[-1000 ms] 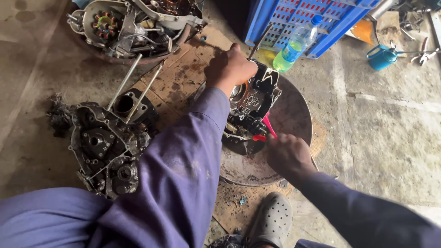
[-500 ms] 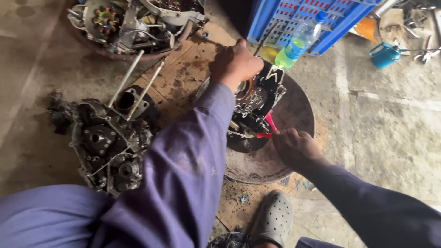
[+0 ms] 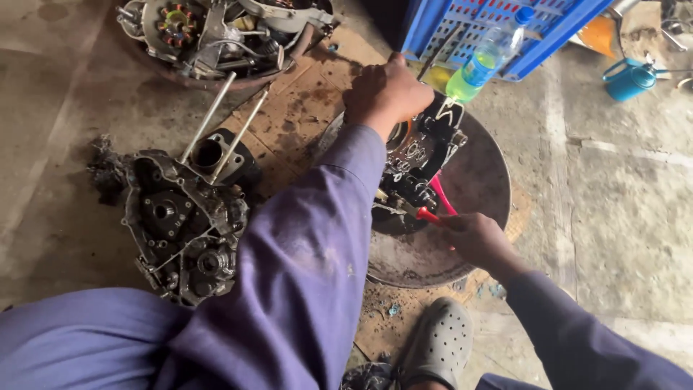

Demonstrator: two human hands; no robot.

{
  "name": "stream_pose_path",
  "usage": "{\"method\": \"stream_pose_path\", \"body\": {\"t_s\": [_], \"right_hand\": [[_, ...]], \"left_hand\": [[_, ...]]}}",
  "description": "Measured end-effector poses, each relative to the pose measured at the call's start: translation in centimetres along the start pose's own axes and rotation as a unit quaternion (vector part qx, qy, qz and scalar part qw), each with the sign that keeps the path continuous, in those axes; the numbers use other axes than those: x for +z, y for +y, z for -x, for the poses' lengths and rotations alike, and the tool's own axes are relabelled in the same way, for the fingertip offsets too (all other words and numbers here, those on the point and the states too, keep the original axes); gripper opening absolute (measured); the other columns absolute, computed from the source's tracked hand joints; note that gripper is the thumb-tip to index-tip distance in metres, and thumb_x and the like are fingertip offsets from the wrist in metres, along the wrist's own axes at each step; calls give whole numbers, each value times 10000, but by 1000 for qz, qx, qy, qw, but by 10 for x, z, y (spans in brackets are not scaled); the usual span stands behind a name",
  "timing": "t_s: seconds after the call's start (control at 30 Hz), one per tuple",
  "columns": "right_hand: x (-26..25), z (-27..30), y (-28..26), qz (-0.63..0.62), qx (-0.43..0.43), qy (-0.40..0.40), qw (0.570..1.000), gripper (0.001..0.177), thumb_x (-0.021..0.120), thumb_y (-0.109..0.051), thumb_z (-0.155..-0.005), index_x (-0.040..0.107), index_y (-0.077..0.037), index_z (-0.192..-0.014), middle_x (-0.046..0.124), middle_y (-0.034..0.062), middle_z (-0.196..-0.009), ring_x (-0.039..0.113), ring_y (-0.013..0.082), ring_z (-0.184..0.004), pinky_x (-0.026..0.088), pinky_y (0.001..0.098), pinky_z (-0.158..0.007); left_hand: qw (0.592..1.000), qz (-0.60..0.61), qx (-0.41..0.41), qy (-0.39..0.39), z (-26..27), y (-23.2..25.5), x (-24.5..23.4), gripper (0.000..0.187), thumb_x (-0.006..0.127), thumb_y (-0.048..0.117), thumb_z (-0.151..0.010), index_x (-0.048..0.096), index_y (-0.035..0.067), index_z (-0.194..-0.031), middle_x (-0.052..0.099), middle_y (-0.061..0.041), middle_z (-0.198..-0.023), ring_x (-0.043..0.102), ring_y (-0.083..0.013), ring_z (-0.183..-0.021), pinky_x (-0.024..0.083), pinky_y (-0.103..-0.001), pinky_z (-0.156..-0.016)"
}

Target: Cleaning internal motorcycle engine casing parts with a brush and fluid.

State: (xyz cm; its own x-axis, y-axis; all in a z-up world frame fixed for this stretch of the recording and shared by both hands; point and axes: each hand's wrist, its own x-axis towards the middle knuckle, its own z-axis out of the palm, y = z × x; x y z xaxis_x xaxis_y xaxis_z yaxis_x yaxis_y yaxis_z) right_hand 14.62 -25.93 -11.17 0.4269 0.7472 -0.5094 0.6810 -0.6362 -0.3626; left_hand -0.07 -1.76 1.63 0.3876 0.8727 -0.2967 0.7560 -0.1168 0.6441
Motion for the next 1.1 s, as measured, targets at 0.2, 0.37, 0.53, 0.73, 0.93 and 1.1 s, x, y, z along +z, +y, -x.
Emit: {"method": "stream_pose_path", "body": {"t_s": [0.2,0.37,0.53,0.73,0.93,1.1], "right_hand": [[6,28,-12,521,-330,211,759,528,490,-179,-924,525,4,-1418,706,85,-1064,722,205,-856,567,327,-563],[12,42,-54,290,-63,122,947,380,503,-292,-980,703,-125,-1256,695,100,-880,699,225,-743,522,351,-571],[3,34,-64,60,113,25,991,313,581,-387,-965,793,-219,-1122,681,73,-772,665,216,-686,485,364,-594],[17,38,-37,537,-234,273,763,276,611,-275,-982,791,-116,-1119,637,18,-626,640,127,-500,487,292,-361],[26,-19,6,136,5,61,989,333,665,-406,-933,830,-117,-926,696,144,-753,715,335,-652,477,376,-594],[18,-9,57,-1,57,14,998,445,706,-457,-865,787,-20,-887,754,220,-727,773,360,-719,579,459,-644]], "left_hand": [[1000,-7,20,19,-2,-3,7,657,593,319,-786,523,165,-1422,609,-187,-1367,570,-389,-1300,457,-529,-1066],[1000,-19,10,2,1,0,5,692,593,332,-773,482,182,-1440,594,-181,-1369,561,-390,-1293,442,-526,-1073],[1000,-13,8,2,-2,0,9,727,600,321,-755,449,202,-1456,567,-172,-1387,533,-377,-1309,400,-546,-1085],[1000,-14,4,6,3,1,4,669,588,317,-788,500,180,-1437,590,-178,-1397,554,-386,-1317,419,-546,-1089],[1000,-22,-9,-4,4,2,0,670,594,332,-781,503,196,-1431,572,-166,-1414,542,-378,-1331,427,-529,-1094],[1000,-5,18,-6,-4,0,6,733,597,331,-773,457,175,-1475,589,-169,-1412,570,-381,-1313,452,-494,-1094]]}}
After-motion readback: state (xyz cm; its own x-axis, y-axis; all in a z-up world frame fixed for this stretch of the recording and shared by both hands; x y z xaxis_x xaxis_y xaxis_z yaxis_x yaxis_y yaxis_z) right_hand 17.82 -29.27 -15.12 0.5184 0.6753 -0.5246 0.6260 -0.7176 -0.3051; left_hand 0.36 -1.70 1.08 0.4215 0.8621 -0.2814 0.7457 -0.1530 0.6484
